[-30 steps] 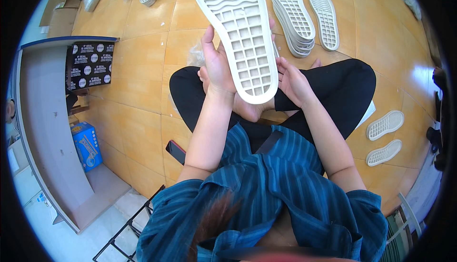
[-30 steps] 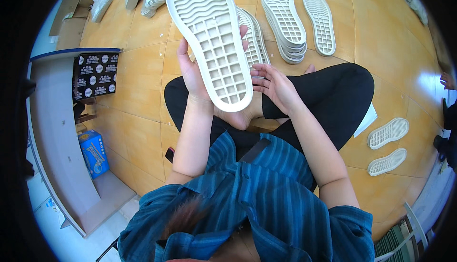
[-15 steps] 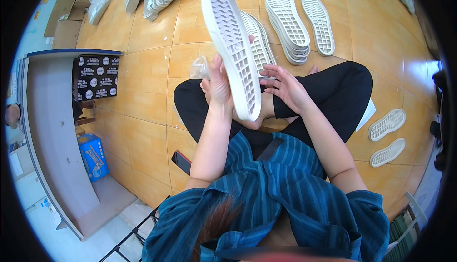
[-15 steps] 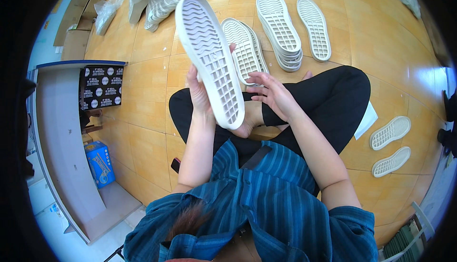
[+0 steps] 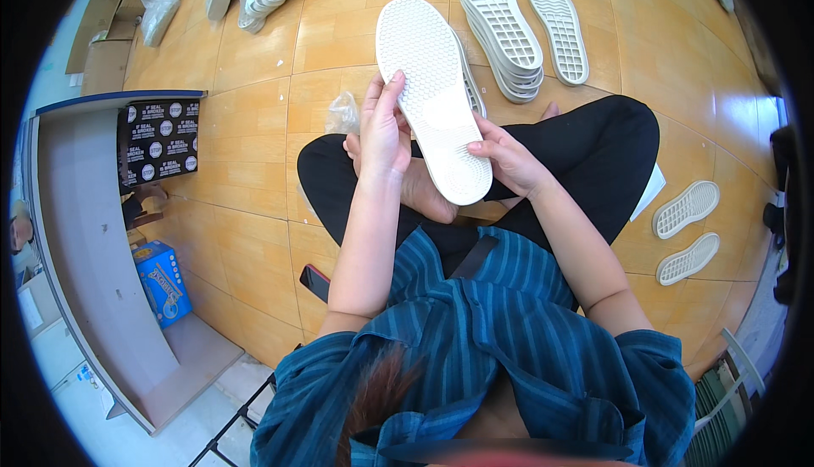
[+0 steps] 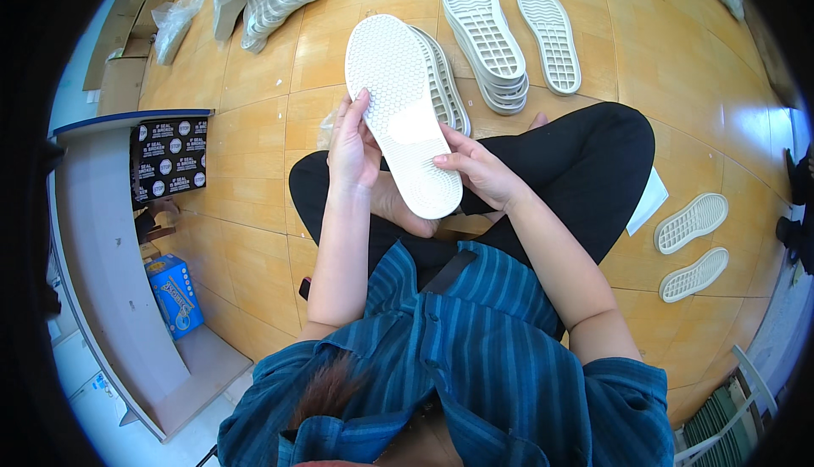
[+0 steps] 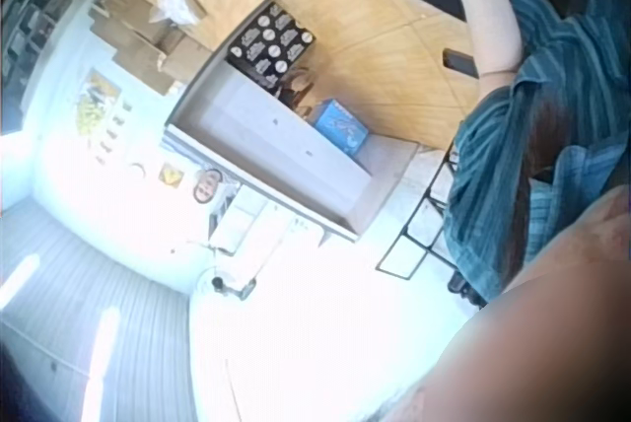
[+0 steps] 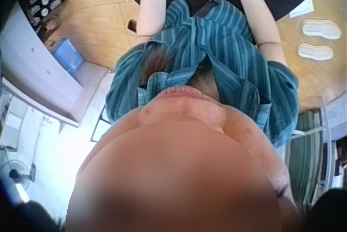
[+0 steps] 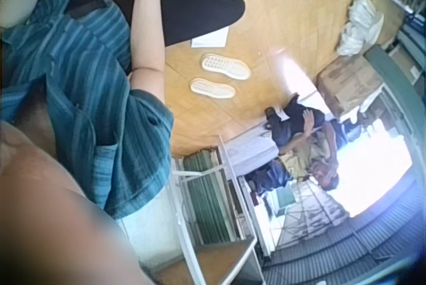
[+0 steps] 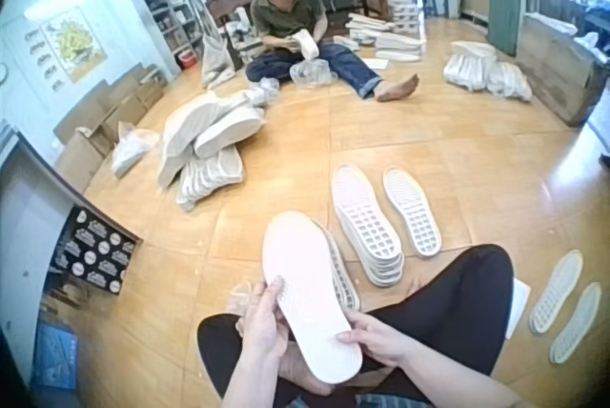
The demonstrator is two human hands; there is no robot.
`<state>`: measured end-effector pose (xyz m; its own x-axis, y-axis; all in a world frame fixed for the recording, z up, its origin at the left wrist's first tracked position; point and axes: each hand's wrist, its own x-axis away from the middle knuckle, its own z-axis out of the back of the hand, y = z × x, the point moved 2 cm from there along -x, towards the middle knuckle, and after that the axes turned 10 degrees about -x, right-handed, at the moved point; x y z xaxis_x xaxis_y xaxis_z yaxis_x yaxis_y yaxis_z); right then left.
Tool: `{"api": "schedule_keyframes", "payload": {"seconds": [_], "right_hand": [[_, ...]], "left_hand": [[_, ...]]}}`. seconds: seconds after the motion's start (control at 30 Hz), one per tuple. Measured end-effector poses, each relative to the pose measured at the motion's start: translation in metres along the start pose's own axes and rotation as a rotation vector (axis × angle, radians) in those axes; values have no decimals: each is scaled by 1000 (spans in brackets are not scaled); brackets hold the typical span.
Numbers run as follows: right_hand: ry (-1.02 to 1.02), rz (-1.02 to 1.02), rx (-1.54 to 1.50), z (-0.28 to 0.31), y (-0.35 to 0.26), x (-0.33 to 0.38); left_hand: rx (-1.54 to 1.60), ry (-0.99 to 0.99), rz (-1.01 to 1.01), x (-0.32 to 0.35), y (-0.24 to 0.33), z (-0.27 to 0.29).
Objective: The person sits on the floor and unpacks white shoe soles from a plastic bag. They pick up individual soles, turn them over to inspect the tread and surface, and place them into stacks. The person repeats this process, handling the soles one by one and organizing them into piles.
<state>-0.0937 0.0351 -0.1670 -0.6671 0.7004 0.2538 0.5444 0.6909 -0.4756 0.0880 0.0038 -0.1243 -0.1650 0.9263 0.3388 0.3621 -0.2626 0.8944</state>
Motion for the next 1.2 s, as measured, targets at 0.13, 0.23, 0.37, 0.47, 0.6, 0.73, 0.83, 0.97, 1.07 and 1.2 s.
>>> {"api": "schedule_keyframes", "payload": {"seconds": [0.13, 0.23, 0.37, 0.47, 0.6, 0.73, 0.83, 0.97, 1.07, 1.2], "right_hand": [[0, 2, -4, 1, 0, -1], [-16, 21, -66, 0, 0, -1], [-130, 47, -380, -7, -6, 5], [-125, 77, -299, -9, -26, 11], [172, 338, 314, 6, -92, 1], [426, 500, 537, 54, -175, -36], [748, 760, 1297, 102, -210, -61], [1045, 406, 1666, 161, -198, -66], [1060, 186, 1673, 180, -185, -66], [1096, 37, 1736, 172, -184, -67]], "left_hand": [[4, -5, 23, 0, 1, 0], [-16, 28, 62, -1, -6, 3], [-25, 9, 53, -6, -29, 7], [-125, -108, 78, -13, -55, 13], [-276, -58, 196, -25, -78, 26], [-264, -83, 218, -33, -90, 25], [-322, -20, 217, -33, -92, 25], [-259, -6, 169, -34, -92, 26], [-271, 5, 178, -37, -95, 26], [-283, 42, 183, -38, -97, 27]]}}
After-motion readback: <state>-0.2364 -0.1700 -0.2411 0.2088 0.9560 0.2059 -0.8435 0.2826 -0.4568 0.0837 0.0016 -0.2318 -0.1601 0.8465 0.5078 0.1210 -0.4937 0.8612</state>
